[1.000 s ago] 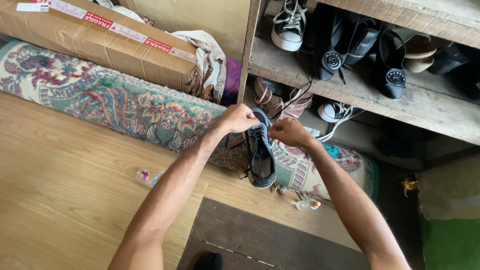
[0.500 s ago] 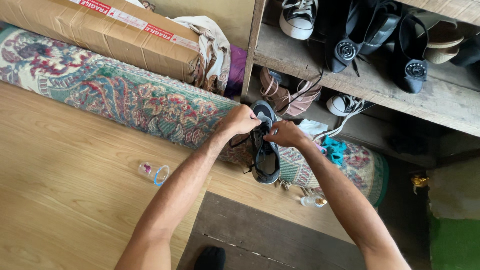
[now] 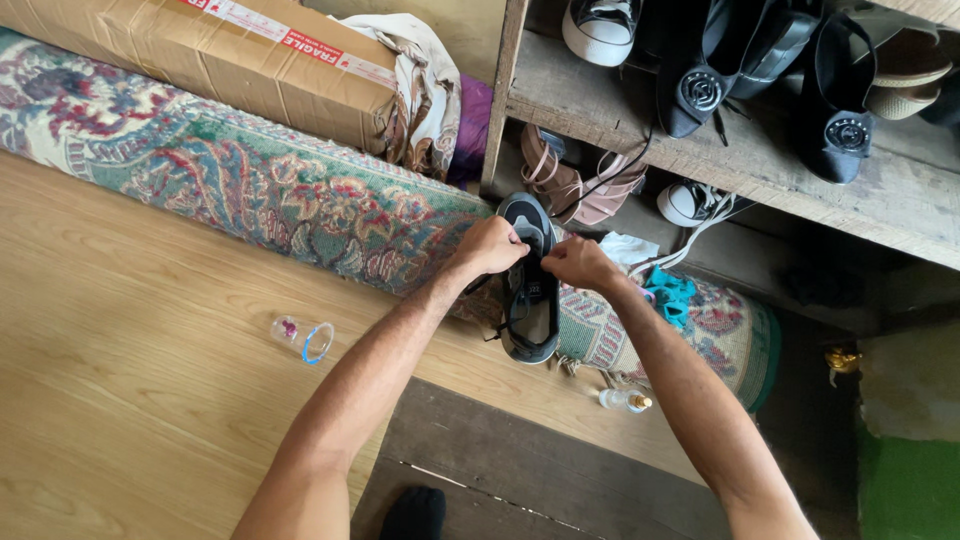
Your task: The person cleans a gray and black sneaker using a pink brush, scrubbing the upper, toe, and sole. They then tie the shoelaces and place the shoe on a wooden shelf among other footwear.
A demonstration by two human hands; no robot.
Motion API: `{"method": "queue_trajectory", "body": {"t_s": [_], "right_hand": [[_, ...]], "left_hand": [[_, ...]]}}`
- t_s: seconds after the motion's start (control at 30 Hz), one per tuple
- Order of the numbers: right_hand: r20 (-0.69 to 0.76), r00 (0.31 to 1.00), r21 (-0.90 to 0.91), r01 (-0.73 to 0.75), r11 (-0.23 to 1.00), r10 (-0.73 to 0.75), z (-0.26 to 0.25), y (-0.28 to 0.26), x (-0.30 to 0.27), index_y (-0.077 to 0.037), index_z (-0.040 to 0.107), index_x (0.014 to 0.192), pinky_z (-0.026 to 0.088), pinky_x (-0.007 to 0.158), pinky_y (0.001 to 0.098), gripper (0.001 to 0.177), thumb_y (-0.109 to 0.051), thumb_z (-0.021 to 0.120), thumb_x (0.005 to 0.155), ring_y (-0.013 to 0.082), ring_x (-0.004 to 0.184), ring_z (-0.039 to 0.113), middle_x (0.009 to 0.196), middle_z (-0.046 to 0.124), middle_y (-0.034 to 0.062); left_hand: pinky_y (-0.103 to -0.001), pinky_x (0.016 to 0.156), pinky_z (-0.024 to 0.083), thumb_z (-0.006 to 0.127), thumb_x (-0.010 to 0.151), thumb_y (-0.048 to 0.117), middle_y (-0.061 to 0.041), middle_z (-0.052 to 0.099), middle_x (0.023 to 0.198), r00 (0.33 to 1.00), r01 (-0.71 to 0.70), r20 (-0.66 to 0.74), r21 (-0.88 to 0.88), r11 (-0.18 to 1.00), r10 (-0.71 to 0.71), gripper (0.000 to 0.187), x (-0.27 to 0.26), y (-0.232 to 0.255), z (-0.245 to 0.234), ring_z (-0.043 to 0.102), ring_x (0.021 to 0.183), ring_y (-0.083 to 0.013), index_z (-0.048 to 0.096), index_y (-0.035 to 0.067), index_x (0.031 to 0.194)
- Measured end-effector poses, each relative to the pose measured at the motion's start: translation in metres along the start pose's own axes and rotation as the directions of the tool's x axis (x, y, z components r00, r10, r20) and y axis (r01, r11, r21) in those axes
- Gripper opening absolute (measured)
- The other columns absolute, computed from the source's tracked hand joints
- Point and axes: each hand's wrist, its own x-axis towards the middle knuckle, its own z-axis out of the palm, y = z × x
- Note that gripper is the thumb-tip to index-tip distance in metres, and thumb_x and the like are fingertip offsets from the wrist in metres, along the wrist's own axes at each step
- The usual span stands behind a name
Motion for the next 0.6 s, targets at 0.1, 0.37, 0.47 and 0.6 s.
{"method": "queue_trajectory", "body": {"t_s": [0.1,0.37,0.47,0.6], "right_hand": [[0.051,0.995,0.181,-0.089,0.979,0.081,-0.004,0.006,-0.001,-0.003,0.079,0.106,0.065,0.059,0.0359,0.032,-0.027,0.065,0.091,0.0232,0.074,0.076,0.088,0.077,0.0154],[0.143,0.977,0.341,-0.2,0.918,0.16,-0.003,0.019,0.008,-0.002,0.074,0.12,0.067,0.062,0.0367,0.035,-0.025,0.065,0.094,0.0212,0.084,0.071,0.105,0.073,0.0137],[0.138,0.979,0.323,-0.186,0.928,0.148,0.0,0.02,0.013,-0.002,0.075,0.118,0.067,0.063,0.0367,0.035,-0.025,0.065,0.094,0.0195,0.084,0.069,0.104,0.074,0.0128],[0.158,0.976,0.329,-0.196,0.924,0.151,0.0,0.022,0.013,-0.001,0.074,0.118,0.067,0.065,0.037,0.035,-0.026,0.064,0.095,0.0192,0.084,0.069,0.104,0.073,0.0141]], "left_hand": [[-0.039,0.08,0.06,0.078,0.085,0.034,-0.013,0.079,0.087,1.0,0.028,0.012,-0.015,1.0,-0.028,0.026,-0.003,0.003,0.008,0.077,0.08,-0.0261,0.082,0.01,0.094],[-0.039,0.078,0.06,0.076,0.088,0.03,-0.014,0.078,0.086,0.999,-0.022,-0.049,-0.046,0.999,0.019,0.025,-0.005,0.008,0.031,0.077,0.08,-0.0264,0.08,0.007,0.096],[-0.04,0.077,0.059,0.075,0.088,0.029,-0.014,0.078,0.086,0.997,-0.018,-0.073,-0.057,0.998,0.013,0.024,-0.007,0.014,0.032,0.076,0.08,-0.0267,0.08,0.007,0.095],[-0.041,0.075,0.06,0.072,0.091,0.029,-0.013,0.079,0.086,0.998,0.02,-0.065,-0.068,0.997,-0.025,0.023,-0.012,0.022,0.031,0.077,0.079,-0.026,0.08,0.007,0.096]]}}
